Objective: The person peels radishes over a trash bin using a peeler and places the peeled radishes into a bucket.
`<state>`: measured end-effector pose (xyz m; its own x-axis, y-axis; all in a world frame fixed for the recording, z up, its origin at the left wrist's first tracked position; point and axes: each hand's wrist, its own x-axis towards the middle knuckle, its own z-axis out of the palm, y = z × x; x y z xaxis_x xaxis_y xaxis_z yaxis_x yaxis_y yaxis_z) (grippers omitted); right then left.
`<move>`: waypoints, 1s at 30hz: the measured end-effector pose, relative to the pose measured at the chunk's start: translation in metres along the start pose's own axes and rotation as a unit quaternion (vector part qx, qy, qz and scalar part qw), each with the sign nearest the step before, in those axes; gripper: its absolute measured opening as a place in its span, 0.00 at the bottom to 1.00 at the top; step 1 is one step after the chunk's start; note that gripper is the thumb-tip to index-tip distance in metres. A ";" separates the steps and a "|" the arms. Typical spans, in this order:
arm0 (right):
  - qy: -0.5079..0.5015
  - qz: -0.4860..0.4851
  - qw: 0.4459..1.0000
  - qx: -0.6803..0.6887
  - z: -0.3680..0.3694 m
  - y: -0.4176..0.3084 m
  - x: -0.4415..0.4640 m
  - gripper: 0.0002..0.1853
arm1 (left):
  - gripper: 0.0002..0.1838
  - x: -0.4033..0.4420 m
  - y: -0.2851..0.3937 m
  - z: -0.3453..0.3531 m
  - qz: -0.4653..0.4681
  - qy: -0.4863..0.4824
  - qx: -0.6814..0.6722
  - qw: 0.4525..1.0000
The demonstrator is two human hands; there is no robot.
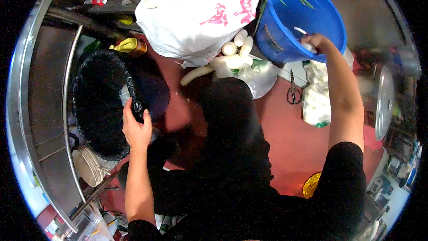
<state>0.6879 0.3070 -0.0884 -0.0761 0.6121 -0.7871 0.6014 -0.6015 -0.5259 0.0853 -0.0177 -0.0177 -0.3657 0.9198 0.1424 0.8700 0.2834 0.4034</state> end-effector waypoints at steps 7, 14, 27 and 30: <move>0.150 -0.076 0.947 -0.273 0.015 0.027 0.052 0.17 | 0.32 0.003 -0.005 -0.005 0.020 -0.012 -0.016 1.000; 0.452 -0.224 0.801 -0.323 0.073 -0.036 -0.091 0.14 | 0.20 0.024 -0.027 -0.015 0.030 0.004 -0.163 0.986; 0.346 -0.510 0.685 -0.388 0.232 -0.298 -0.183 0.12 | 0.15 0.077 -0.055 -0.030 -0.057 0.004 -0.352 0.934; 0.267 -0.476 0.705 -0.453 0.234 -0.341 -0.152 0.16 | 0.15 0.082 -0.056 -0.040 -0.068 0.008 -0.377 0.924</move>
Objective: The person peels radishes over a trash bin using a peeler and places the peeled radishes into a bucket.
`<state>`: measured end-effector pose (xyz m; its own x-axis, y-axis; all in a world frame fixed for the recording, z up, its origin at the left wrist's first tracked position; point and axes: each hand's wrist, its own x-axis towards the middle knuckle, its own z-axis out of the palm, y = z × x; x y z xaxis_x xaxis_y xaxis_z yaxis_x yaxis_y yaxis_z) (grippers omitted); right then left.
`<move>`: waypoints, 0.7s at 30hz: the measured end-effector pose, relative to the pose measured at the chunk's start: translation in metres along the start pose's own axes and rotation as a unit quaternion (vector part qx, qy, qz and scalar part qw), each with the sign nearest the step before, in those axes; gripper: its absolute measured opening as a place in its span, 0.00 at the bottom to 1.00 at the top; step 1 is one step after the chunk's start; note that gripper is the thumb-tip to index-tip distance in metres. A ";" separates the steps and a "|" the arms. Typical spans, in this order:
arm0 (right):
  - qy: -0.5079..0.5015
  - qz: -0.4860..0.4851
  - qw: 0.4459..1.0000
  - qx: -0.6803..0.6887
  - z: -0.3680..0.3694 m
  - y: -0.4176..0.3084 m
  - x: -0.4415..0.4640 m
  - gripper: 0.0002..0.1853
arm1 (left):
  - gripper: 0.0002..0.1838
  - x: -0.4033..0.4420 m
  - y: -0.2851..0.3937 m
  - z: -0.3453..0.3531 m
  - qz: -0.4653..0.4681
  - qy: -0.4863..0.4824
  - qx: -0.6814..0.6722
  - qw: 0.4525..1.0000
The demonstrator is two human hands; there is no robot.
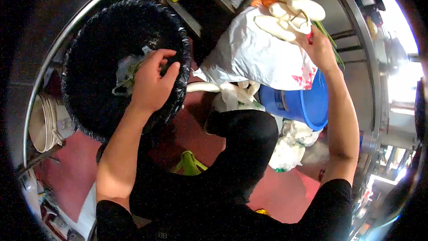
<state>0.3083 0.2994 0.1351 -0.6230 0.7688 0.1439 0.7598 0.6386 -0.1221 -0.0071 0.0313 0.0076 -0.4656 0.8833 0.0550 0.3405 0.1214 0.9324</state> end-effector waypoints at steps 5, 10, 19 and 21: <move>-0.102 -0.009 0.993 -0.066 0.004 0.005 0.014 0.21 | 0.15 0.011 -0.020 0.002 0.073 0.040 0.014 0.996; -0.013 -0.103 0.989 -0.108 0.007 -0.006 0.005 0.17 | 0.13 0.010 -0.012 0.005 0.024 0.023 -0.012 0.999; 0.139 0.031 0.977 0.156 -0.024 -0.102 -0.046 0.21 | 0.14 0.008 0.006 0.000 0.018 -0.119 -0.230 0.966; 0.107 0.061 0.930 0.347 0.009 -0.120 -0.046 0.24 | 0.20 0.007 0.006 0.008 0.027 -0.125 -0.328 0.936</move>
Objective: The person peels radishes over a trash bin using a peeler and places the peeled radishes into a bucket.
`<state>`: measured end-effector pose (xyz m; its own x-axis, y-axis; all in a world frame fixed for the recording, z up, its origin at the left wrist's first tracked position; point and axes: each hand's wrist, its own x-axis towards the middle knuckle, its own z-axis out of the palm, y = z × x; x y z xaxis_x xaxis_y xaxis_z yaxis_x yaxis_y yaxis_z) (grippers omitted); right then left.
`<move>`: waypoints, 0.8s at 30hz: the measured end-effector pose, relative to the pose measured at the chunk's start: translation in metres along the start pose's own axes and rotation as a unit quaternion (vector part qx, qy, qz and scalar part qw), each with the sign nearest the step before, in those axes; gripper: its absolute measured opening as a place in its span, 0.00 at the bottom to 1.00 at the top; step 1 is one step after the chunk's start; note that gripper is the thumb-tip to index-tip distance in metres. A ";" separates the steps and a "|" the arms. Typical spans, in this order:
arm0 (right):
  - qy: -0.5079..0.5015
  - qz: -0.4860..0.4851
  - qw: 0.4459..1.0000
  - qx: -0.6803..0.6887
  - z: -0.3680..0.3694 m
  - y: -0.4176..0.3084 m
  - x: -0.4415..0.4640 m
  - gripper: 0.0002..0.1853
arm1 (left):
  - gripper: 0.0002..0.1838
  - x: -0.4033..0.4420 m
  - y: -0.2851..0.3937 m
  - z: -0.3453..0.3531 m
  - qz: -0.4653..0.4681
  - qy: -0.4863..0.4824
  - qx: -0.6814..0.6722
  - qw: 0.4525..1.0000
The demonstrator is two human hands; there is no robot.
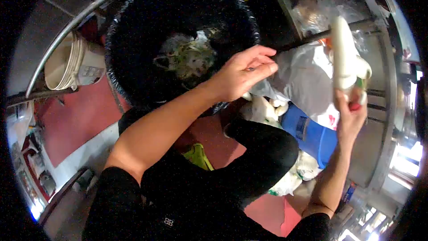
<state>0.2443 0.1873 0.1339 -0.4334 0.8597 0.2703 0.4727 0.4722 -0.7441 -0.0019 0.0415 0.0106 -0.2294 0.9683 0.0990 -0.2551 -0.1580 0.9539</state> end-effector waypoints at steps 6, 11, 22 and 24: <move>-0.162 0.008 0.982 0.098 0.176 -0.022 -0.028 0.19 | 0.24 0.010 -0.013 -0.019 -0.058 0.194 -0.347 0.916; -0.258 0.058 0.950 0.167 0.215 -0.005 -0.021 0.11 | 0.25 0.006 -0.017 -0.052 -0.139 0.331 -0.347 0.866; -0.231 0.160 0.938 0.203 0.203 0.002 0.017 0.12 | 0.30 -0.001 -0.013 -0.050 -0.223 0.256 -0.286 0.896; -0.210 0.094 0.963 0.138 0.211 -0.001 0.015 0.12 | 0.30 -0.003 -0.009 -0.047 -0.206 0.246 -0.279 0.905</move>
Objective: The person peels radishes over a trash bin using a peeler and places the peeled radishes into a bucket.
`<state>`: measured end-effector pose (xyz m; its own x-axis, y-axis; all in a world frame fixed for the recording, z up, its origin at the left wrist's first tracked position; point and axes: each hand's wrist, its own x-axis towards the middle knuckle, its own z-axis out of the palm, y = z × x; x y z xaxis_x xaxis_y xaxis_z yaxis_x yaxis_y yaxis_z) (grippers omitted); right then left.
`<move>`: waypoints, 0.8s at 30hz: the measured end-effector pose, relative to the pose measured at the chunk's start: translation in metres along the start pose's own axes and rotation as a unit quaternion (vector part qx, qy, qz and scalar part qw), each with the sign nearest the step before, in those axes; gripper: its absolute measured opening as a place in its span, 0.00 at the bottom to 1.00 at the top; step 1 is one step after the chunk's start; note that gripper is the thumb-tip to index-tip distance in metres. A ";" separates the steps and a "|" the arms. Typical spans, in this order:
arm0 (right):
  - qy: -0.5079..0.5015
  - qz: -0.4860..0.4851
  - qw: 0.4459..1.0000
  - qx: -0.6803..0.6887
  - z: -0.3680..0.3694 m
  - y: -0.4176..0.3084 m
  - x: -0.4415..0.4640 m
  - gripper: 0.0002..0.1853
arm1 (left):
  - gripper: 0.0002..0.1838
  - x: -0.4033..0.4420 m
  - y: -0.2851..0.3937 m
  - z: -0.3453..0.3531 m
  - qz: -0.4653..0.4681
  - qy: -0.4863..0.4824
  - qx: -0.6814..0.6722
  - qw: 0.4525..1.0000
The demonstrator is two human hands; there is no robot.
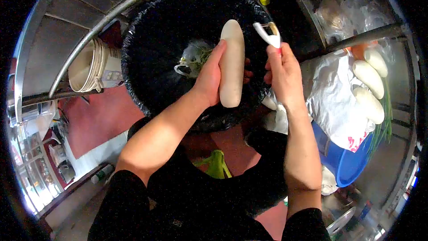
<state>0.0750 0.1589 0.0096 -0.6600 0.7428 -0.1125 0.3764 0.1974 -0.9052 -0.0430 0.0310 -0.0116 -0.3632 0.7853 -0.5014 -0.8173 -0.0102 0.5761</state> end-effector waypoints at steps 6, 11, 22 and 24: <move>-0.014 -0.024 0.999 -0.033 0.026 -0.018 0.003 0.21 | 0.28 -0.004 -0.008 -0.001 0.028 0.014 0.027 0.999; -0.031 -0.024 0.999 -0.035 0.033 -0.022 0.007 0.22 | 0.30 -0.001 -0.011 -0.010 0.049 -0.018 0.031 0.998; -0.025 -0.035 0.999 -0.021 0.043 -0.028 0.006 0.22 | 0.31 0.000 0.001 -0.014 0.063 -0.028 0.027 0.997; -0.027 -0.041 0.999 -0.021 0.045 -0.027 0.005 0.23 | 0.31 0.001 0.000 -0.017 0.091 -0.025 0.041 0.995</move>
<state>0.0323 0.1280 0.0148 -0.7237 0.6873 -0.0620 0.3457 0.2834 -0.8945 -0.0509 0.0217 -0.0230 -0.4774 0.8052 -0.3517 -0.6996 -0.1061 0.7067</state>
